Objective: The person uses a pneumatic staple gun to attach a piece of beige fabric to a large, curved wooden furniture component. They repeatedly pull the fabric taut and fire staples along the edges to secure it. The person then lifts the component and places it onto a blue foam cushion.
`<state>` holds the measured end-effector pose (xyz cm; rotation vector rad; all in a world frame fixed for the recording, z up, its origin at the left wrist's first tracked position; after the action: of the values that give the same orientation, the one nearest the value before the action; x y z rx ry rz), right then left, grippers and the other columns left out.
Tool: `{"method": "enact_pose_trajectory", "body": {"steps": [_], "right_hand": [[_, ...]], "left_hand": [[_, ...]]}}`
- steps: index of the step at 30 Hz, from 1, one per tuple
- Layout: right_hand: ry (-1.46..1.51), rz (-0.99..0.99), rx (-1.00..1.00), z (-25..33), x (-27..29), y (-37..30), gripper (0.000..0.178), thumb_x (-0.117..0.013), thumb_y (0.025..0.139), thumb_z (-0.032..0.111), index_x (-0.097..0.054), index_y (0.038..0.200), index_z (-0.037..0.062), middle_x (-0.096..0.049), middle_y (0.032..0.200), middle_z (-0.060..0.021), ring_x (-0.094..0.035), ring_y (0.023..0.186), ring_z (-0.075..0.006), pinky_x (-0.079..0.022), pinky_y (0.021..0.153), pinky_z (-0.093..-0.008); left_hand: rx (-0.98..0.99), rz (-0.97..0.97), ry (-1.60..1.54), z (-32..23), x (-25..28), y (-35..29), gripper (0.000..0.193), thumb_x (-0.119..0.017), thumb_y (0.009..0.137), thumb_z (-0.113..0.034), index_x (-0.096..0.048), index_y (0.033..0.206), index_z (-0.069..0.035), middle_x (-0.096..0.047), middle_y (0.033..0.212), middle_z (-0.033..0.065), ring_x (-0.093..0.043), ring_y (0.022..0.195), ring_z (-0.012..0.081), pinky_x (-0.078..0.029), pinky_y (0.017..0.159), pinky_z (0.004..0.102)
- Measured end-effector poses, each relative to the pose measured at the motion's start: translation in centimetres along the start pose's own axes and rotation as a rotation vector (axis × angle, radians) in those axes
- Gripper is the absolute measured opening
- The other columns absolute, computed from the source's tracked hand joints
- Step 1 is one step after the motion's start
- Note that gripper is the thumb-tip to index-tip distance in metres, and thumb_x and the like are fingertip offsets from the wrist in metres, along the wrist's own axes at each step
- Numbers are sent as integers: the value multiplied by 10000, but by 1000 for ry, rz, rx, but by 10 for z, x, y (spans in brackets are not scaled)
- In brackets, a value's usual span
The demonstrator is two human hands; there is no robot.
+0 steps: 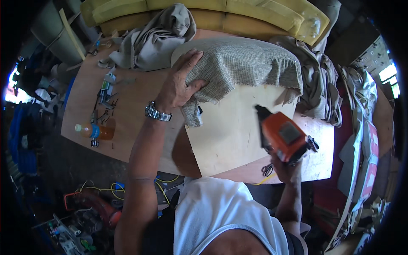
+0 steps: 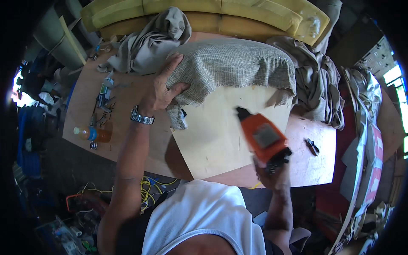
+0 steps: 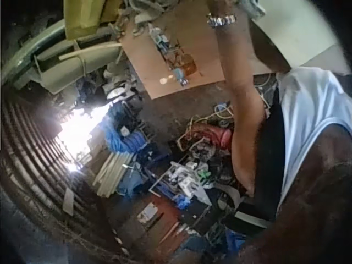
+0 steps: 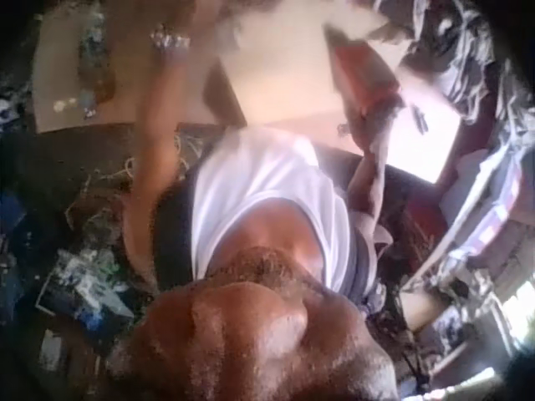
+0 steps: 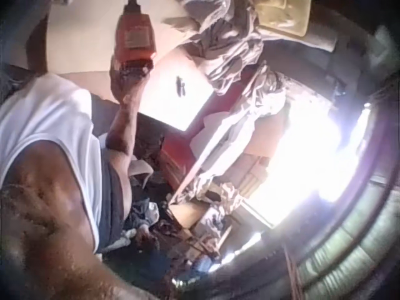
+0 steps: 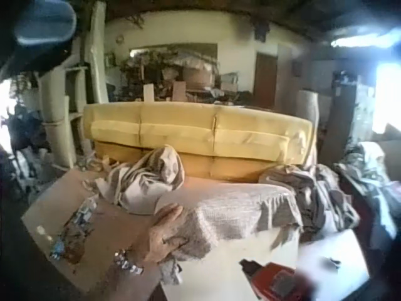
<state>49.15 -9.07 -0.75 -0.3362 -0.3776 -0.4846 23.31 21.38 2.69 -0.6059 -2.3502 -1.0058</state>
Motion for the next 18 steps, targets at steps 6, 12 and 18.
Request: {"method": "enact_pose_trajectory", "body": {"steps": [6, 12, 18], "right_hand": [[-339, 157, 522, 111, -91, 25, 388, -848, 723, 159, -686, 1072, 104, -747, 926, -85, -747, 823, -233, -590, 740, -332], [-385, 130, 566, 147, -117, 38, 363, -867, 791, 286, -706, 1051, 92, -750, 851, -87, -747, 776, -212, -587, 702, -344], [-428, 103, 545, 146, -123, 44, 338, -847, 807, 240, -702, 1065, 77, -746, 849, -90, -737, 758, -218, -579, 690, -347]], "left_hand": [[-19, -31, 54, -3, 5, -4, 834, -804, 785, -250, -412, 1514, -142, -403, 1547, 175, -391, 1403, 420, -340, 1165, 483], [-35, -82, 70, 2, 5, -4, 870, -815, 721, -279, -434, 1500, -206, -414, 1535, 162, -409, 1376, 458, -366, 1103, 573], [-49, -42, 97, -3, 1, -3, 919, -829, 752, -349, -392, 1503, -51, -412, 1520, 219, -375, 1416, 422, -292, 1194, 494]]}}
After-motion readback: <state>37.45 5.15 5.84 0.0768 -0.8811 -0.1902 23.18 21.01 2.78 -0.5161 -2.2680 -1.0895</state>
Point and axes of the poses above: each hand's wrist, its own y-axis towards the middle knuckle, its own x-axis out of the back of the hand, z = x × y, the point moved 7 cm from there along y, towards the middle knuckle
